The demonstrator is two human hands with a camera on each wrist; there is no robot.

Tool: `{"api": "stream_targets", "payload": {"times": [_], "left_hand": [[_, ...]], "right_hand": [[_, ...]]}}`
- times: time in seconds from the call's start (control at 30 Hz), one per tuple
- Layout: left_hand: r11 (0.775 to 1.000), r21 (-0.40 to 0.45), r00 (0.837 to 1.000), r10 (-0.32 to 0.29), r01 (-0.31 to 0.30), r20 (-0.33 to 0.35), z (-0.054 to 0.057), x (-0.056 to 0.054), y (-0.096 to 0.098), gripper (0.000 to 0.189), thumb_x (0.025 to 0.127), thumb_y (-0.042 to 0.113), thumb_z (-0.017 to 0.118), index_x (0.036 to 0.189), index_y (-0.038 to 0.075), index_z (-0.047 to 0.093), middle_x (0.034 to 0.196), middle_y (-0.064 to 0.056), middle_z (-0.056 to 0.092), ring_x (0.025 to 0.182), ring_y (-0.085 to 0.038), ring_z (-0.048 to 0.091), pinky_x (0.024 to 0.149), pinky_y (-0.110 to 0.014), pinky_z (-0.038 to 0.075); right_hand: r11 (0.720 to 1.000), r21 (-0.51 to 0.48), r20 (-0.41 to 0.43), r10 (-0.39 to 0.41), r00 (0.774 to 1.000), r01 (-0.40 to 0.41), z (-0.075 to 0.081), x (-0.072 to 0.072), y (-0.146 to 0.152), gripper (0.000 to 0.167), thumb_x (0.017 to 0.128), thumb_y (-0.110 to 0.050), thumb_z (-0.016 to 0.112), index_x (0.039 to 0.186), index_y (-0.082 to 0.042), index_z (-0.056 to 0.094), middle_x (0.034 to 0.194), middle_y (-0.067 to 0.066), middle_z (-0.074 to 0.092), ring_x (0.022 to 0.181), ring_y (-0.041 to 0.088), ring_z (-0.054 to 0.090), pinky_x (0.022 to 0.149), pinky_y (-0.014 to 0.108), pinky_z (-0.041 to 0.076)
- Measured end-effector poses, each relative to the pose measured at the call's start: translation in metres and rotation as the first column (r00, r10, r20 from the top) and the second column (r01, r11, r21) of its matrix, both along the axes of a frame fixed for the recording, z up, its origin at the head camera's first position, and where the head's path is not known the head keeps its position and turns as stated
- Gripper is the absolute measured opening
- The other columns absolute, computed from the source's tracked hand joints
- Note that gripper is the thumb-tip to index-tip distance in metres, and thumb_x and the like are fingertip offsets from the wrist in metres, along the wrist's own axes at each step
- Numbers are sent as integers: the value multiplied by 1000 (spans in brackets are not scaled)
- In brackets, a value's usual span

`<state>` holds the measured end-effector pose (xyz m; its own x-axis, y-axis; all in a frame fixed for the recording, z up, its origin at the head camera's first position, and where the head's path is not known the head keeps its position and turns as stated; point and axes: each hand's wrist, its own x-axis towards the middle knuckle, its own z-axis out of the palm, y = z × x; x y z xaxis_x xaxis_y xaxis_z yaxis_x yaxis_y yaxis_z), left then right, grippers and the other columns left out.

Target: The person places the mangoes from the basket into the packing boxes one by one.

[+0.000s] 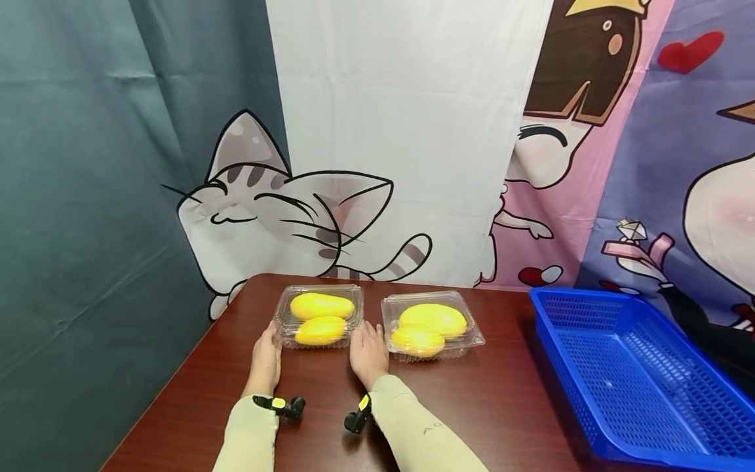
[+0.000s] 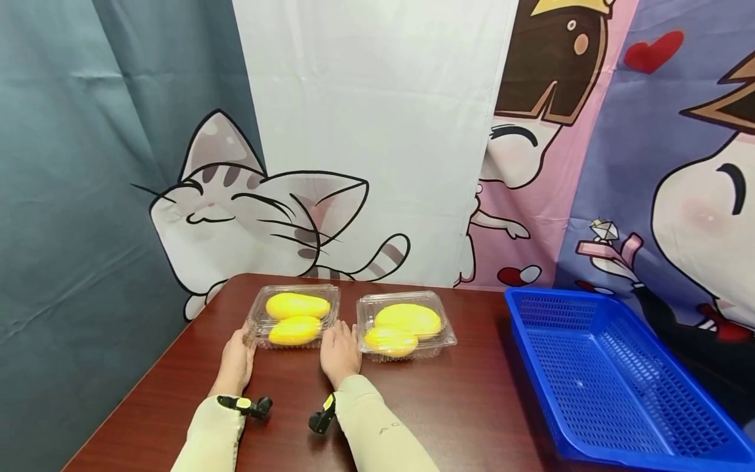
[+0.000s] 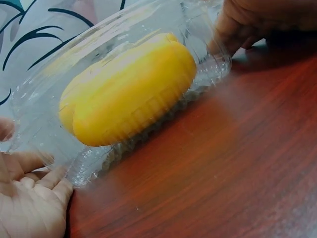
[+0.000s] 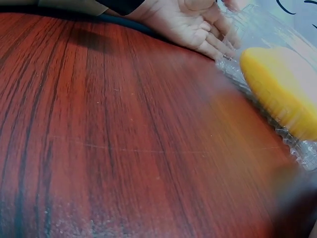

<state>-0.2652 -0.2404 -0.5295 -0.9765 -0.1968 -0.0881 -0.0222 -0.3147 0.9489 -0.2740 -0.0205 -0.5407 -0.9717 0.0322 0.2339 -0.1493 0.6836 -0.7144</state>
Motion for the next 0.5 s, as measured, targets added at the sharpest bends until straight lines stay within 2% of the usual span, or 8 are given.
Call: {"api": "stream_targets", "payload": {"times": [0.13, 0.33, 0.5], "left_hand": [[1000, 12, 1000, -6, 6, 2, 1, 0, 1, 58, 110, 24, 16, 160, 0, -1, 168, -11, -4, 155, -25, 2, 124, -35, 8], [1000, 22, 1000, -1, 2, -24, 2, -1, 2, 55, 109, 17, 14, 159, -4, 1, 168, -15, -1, 154, -26, 3, 124, -35, 9], [1000, -25, 1000, 9, -9, 14, 0, -2, 6, 56, 110, 18, 15, 160, -2, 1, 168, -13, -1, 155, -26, 2, 124, -37, 9]], "right_hand": [[1000, 22, -23, -6, 1000, 6, 0, -1, 0, 55, 108, -29, 24, 145, 0, 52, 149, 15, 52, 146, 43, 33, 118, 54, 27], [999, -35, -13, -32, 999, 31, 3, -1, 0, 53, 107, -28, 27, 147, -4, 52, 149, 12, 53, 146, 41, 34, 117, 56, 29], [998, -49, 12, -44, 999, 44, 0, 0, 2, 54, 108, -30, 26, 150, -5, 48, 151, 10, 50, 147, 37, 34, 116, 58, 28]]}}
